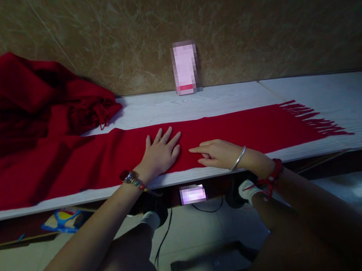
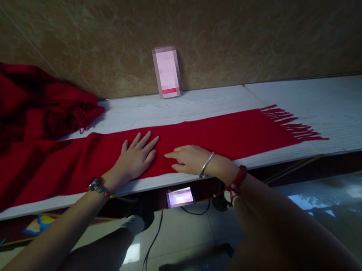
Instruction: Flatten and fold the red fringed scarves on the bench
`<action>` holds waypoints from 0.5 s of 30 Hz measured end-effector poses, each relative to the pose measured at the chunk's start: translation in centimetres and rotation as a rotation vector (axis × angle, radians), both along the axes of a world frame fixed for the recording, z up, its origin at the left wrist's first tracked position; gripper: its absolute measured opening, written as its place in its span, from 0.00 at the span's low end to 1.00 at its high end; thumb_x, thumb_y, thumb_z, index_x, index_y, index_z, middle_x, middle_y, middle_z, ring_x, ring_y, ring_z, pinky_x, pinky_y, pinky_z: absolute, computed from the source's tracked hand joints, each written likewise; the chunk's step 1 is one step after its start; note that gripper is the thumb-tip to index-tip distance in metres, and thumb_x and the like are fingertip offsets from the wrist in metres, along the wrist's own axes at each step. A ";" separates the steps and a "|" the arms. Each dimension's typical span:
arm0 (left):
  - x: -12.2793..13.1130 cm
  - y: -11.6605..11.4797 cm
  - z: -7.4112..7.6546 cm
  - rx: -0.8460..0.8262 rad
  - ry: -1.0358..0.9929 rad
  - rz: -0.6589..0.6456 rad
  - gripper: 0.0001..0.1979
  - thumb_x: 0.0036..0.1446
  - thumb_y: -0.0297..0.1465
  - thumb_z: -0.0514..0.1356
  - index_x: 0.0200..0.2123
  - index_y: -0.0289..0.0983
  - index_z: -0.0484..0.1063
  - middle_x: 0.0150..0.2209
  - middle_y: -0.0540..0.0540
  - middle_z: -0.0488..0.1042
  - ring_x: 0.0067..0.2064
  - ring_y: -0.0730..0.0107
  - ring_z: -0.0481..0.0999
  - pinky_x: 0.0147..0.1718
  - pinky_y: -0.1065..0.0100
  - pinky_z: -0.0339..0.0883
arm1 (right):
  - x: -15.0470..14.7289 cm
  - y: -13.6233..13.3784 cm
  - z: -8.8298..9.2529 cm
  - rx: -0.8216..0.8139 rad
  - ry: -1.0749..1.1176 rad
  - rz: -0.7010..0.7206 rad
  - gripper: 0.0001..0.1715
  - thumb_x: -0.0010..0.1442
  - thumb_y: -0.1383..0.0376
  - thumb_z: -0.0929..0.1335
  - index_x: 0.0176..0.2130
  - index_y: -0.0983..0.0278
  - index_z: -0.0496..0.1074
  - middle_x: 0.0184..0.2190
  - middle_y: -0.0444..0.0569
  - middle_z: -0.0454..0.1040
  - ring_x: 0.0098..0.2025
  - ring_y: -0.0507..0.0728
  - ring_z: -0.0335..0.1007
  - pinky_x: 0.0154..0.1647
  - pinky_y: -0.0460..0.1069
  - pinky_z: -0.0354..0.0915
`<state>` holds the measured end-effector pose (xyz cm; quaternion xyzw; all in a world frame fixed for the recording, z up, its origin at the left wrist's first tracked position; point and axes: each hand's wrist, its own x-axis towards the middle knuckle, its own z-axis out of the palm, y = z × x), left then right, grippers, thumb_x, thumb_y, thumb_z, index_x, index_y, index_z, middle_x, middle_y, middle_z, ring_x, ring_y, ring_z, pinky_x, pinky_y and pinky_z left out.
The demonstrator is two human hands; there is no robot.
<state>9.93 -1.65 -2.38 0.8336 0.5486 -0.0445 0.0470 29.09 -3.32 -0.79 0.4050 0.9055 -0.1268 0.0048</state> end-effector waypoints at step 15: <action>-1.1 -0.2 -0.4 0.031 -0.006 0.022 0.34 0.62 0.46 0.41 0.66 0.34 0.45 0.68 0.41 0.43 0.67 0.52 0.42 0.62 0.48 0.44 | -2.0 1.6 -1.3 0.074 -0.013 -0.092 0.27 0.64 0.60 0.60 0.62 0.59 0.58 0.65 0.50 0.55 0.66 0.60 0.45 0.64 0.62 0.46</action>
